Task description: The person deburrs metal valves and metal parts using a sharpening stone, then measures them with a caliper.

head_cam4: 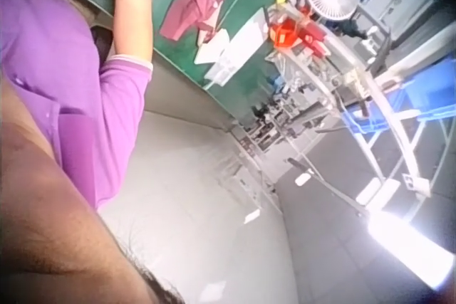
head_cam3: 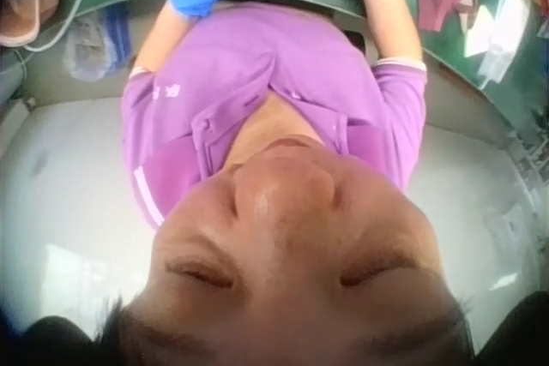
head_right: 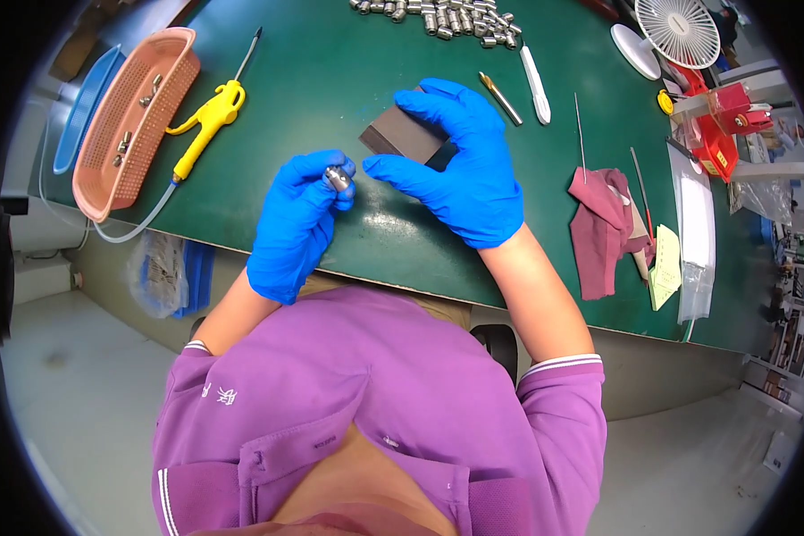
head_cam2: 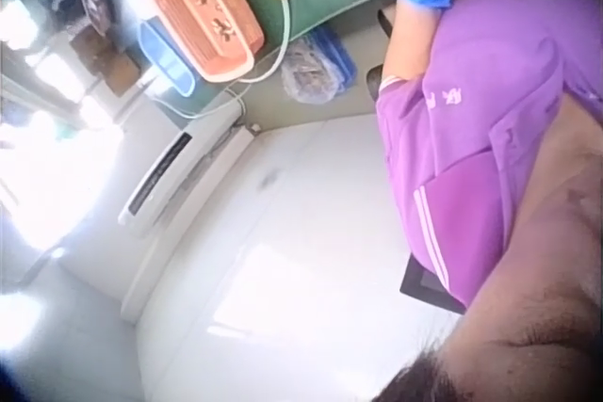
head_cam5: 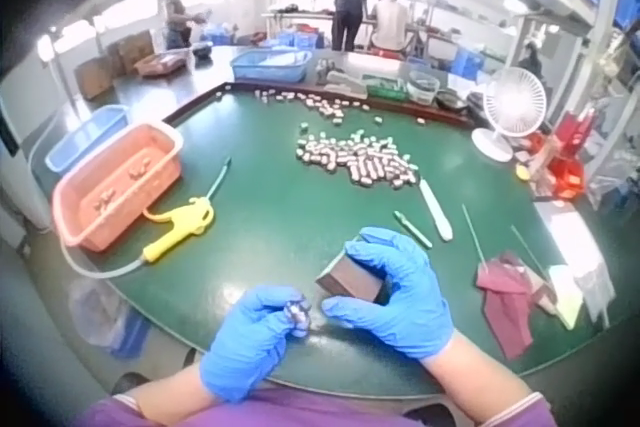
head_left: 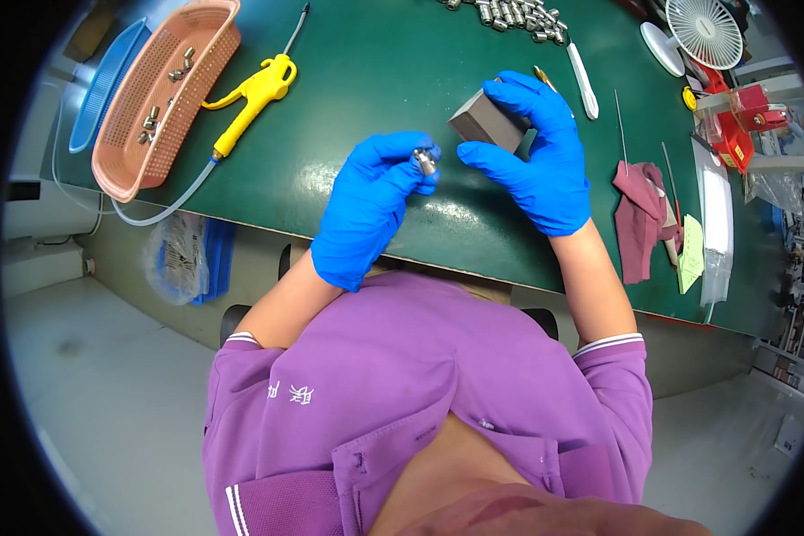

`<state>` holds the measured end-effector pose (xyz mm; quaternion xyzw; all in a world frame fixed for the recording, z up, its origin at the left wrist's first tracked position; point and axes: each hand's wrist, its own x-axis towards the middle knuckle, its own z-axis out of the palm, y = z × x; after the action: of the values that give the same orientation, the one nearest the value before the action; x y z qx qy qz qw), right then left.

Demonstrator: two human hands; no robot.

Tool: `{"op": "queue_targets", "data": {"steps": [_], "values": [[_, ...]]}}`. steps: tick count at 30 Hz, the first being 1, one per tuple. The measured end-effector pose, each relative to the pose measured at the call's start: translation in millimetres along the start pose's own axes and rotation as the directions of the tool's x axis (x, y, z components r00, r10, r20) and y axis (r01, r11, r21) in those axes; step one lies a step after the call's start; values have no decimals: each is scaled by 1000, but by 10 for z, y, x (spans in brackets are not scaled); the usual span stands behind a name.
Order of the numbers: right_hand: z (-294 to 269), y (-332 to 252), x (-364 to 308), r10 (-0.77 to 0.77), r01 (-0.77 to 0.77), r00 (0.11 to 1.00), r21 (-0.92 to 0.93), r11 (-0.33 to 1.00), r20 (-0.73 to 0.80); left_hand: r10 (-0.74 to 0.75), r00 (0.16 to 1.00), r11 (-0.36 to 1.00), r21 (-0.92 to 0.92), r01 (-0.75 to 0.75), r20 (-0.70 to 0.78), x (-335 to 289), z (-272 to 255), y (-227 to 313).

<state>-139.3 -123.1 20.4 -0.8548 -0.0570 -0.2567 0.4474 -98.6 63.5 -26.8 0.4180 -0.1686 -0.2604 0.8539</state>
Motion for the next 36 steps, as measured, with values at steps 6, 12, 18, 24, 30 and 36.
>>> {"op": "queue_targets", "data": {"steps": [6, 12, 18, 24, 30, 36], "values": [[81, -238, -60, -251, 257, 948, -5, 966, 195, -152, 971, 985, -113, 133, -184, -34, 233, 169], [42, 78, 35, -98, 85, 992, -142, 986, -81, -48, 999, 987, -151, 46, -8, 11, 27, 60], [129, -200, -55, -167, 170, 985, -71, 983, 46, -122, 981, 977, -191, 93, -148, 38, 98, 66], [194, -141, -59, -90, 90, 996, 0, 996, 1, -205, 966, 967, -188, 174, -159, 13, 13, 48], [176, -153, -49, -98, 99, 994, -12, 995, 50, -171, 972, 982, -106, 155, -160, 12, 137, 128], [167, -264, -111, -296, 307, 940, -45, 950, 171, -141, 981, 978, -175, 117, -130, 17, 129, 118]]}}
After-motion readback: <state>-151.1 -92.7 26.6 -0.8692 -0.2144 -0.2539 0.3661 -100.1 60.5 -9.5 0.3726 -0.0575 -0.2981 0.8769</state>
